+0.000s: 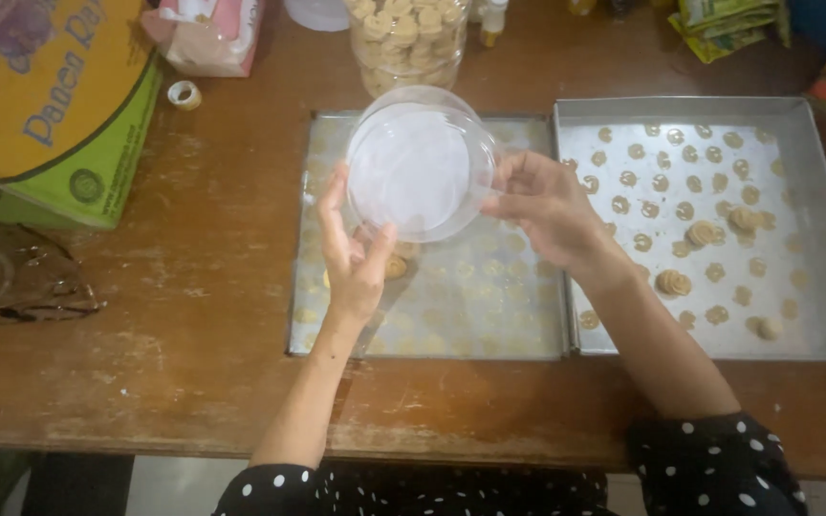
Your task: Packing small spiral cookies from a baking tray into a circular plastic container
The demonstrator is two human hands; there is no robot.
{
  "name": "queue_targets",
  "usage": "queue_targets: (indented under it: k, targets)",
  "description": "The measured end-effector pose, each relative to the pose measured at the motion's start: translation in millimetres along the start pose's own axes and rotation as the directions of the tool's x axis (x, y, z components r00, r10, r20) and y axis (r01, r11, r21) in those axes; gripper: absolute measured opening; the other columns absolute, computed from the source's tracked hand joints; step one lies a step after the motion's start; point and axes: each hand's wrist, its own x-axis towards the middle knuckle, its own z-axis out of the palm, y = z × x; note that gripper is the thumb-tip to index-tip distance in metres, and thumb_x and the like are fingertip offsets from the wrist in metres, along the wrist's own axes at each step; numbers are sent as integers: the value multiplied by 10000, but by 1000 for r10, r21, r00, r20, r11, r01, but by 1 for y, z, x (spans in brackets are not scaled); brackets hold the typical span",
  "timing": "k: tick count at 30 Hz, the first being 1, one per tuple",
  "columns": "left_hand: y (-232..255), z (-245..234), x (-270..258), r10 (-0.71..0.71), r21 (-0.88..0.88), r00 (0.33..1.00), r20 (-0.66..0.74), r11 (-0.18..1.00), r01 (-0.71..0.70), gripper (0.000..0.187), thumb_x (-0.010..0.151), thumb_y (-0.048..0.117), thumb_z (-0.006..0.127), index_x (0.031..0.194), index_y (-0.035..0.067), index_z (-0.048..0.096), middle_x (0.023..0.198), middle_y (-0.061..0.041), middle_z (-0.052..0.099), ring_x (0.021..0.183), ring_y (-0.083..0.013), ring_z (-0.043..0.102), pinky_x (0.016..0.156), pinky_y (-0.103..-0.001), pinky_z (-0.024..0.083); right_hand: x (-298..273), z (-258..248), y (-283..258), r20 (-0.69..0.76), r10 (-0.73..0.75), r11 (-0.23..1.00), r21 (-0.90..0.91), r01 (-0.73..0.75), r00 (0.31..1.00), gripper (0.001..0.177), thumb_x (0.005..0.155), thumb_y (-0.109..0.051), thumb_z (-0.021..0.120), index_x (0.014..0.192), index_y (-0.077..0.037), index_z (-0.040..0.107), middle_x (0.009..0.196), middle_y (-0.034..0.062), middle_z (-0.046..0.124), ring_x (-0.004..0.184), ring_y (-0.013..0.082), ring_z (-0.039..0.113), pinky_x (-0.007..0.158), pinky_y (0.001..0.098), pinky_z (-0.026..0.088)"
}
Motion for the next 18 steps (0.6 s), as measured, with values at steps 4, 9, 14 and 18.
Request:
queue_targets:
  k: [4, 9, 14, 18]
  targets:
    - [8, -3, 0, -19, -21, 1000, -3, 1000, 19, 651, 1014, 301, 576, 1568, 101, 298, 1640, -146, 234, 1549, -269, 209, 1251, -446, 324, -4, 2, -6, 116, 32, 998, 51, -38, 993, 276, 757, 58, 806, 919, -42, 607, 961, 74, 620, 855, 161, 637, 653, 245, 503]
    - [-12, -11, 6, -23, -111, 998, -62, 994, 16, 705, 1061, 567, 398, 1557, 68, 356, 1629, -145, 296, 1544, -271, 232, 1263, -446, 298, -4, 2, -13, 276, -6, 999, 40, -5, 961, 210, 796, 37, 764, 870, -48, 587, 1603, 321, 311, 1436, 451, 438, 1070, 591, 495]
    - [-32, -23, 9, -132, -315, 980, -147, 946, 80, 454, 1057, 346, 516, 1413, 66, 495, 1498, -144, 402, 1396, -290, 445, 1120, -448, 492, -4, -9, -18, 380, 11, 1000, 10, -16, 925, 193, 785, 77, 730, 806, -70, 607, 1620, 325, 293, 1435, 507, 419, 1021, 664, 494]
    - [-31, -23, 11, -191, -342, 966, -174, 932, 123, 507, 944, 90, 669, 1417, 140, 492, 1482, -80, 459, 1295, -236, 558, 1030, -349, 551, -11, 6, -40, 384, 8, 1000, -17, -1, 924, 210, 804, 82, 719, 832, -91, 605, 1619, 350, 270, 1407, 529, 439, 1022, 702, 471]
